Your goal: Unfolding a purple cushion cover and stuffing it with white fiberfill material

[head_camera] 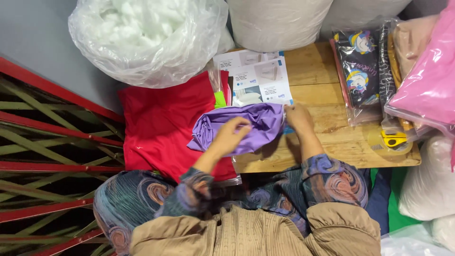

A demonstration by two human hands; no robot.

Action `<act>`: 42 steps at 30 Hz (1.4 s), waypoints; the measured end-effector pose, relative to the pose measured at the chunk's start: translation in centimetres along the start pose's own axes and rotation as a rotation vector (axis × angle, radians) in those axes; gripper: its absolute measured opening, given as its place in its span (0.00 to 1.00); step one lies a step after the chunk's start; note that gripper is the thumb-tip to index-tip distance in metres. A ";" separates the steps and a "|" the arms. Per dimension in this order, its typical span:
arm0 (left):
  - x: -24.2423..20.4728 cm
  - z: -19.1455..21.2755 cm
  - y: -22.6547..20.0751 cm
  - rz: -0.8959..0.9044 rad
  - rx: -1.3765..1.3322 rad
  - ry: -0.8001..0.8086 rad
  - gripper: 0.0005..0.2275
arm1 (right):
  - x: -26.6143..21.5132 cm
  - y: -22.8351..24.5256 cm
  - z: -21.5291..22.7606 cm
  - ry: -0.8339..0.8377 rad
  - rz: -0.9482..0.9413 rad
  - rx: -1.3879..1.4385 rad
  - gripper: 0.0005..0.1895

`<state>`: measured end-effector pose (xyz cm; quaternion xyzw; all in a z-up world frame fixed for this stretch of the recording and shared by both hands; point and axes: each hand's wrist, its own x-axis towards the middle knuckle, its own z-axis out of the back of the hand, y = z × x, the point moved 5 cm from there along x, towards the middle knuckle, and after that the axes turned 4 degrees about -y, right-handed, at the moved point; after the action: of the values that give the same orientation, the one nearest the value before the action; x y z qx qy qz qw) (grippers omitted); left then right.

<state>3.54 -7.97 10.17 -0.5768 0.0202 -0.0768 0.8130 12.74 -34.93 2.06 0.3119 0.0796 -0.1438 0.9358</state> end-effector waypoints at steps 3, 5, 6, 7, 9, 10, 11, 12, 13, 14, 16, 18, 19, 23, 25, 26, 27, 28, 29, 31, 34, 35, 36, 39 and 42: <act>-0.7 6.2 2.7 -0.008 0.336 -0.080 0.08 | -4.0 5.4 4.2 -0.220 0.137 -0.039 0.21; -2.0 9.8 4.0 0.037 0.460 -0.101 0.07 | -6.5 8.4 5.4 -0.234 0.244 -0.002 0.19; -2.5 11.9 4.9 0.082 0.585 -0.123 0.07 | -7.8 10.3 5.9 -0.248 0.353 0.038 0.17; -2.5 13.1 6.0 0.095 0.580 -0.130 0.07 | -8.0 10.5 5.4 -0.236 0.360 0.032 0.17; -3.0 15.9 9.3 0.272 0.655 -0.174 0.07 | -8.9 11.3 3.7 -0.183 0.499 -0.124 0.19; -2.9 15.9 9.1 0.291 0.649 -0.175 0.07 | -8.6 11.3 3.0 -0.164 0.503 -0.131 0.19; -2.7 15.7 9.4 0.407 0.623 -0.095 0.13 | -8.0 10.9 1.8 -0.053 0.416 -0.201 0.22; -2.6 15.5 9.7 0.521 0.593 -0.013 0.20 | -7.5 10.4 0.7 0.058 0.328 -0.273 0.26; -2.4 14.8 10.6 0.529 0.583 -0.015 0.20 | -7.1 10.0 0.1 0.064 0.331 -0.282 0.26; -2.2 13.9 11.4 0.528 0.569 -0.009 0.22 | -6.6 9.4 -0.6 0.098 0.301 -0.307 0.25; -1.0 12.6 13.6 0.528 0.547 -0.017 0.24 | -5.2 8.7 -1.2 0.131 0.282 -0.340 0.25; -0.5 11.0 16.6 0.451 0.403 -0.012 0.14 | -4.6 7.6 -2.0 0.180 0.287 -0.419 0.25; -0.2 10.4 16.5 0.460 0.398 -0.006 0.14 | -4.6 7.9 -1.8 0.189 0.281 -0.424 0.25; -0.3 8.5 19.4 0.896 -0.912 -0.234 0.12 | -5.0 10.1 -0.2 0.146 0.310 -0.450 0.16; -0.2 8.5 19.6 0.955 -1.247 -0.301 0.15 | -4.9 10.5 0.6 0.149 0.273 -0.448 0.15; -0.4 8.9 19.1 0.975 -1.235 -0.351 0.14 | -4.7 10.1 0.8 0.151 0.240 -0.451 0.15; -0.4 9.6 18.5 0.984 -1.224 -0.406 0.13 | -4.3 10.1 1.0 0.149 0.217 -0.451 0.16; -0.6 9.7 17.7 0.978 -1.223 -0.410 0.13 | -4.2 10.2 1.2 0.148 0.222 -0.449 0.16; -0.5 11.1 16.8 0.784 -0.719 -0.443 0.12 | -4.4 10.2 1.4 0.158 0.222 -0.449 0.16; -0.5 12.9 13.5 0.575 -0.224 -0.447 0.12 | -4.6 10.3 1.8 0.172 0.215 -0.449 0.15; -1.0 14.9 6.7 0.049 0.467 -0.556 0.14 | -5.7 12.2 2.3 0.091 0.391 -0.466 0.14; -0.9 14.2 5.3 -0.134 0.565 -0.512 0.11 | -6.4 13.4 2.4 0.034 0.513 -0.509 0.16; -0.9 13.5 3.8 -0.317 0.660 -0.464 0.10 | -7.2 14.5 2.5 -0.024 0.634 -0.552 0.19; -1.4 9.8 3.5 -0.354 0.849 -0.310 0.21 | -7.4 13.8 0.4 -0.002 0.737 -0.708 0.22; -1.3 8.7 5.7 -0.376 1.071 -0.350 0.02 | -5.1 9.9 -1.4 -0.057 0.725 -0.838 0.13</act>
<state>3.88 2.15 7.67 -0.0841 -0.2582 -0.1226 0.9546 10.97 -25.41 7.68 -0.0839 -0.0077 0.2230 0.9712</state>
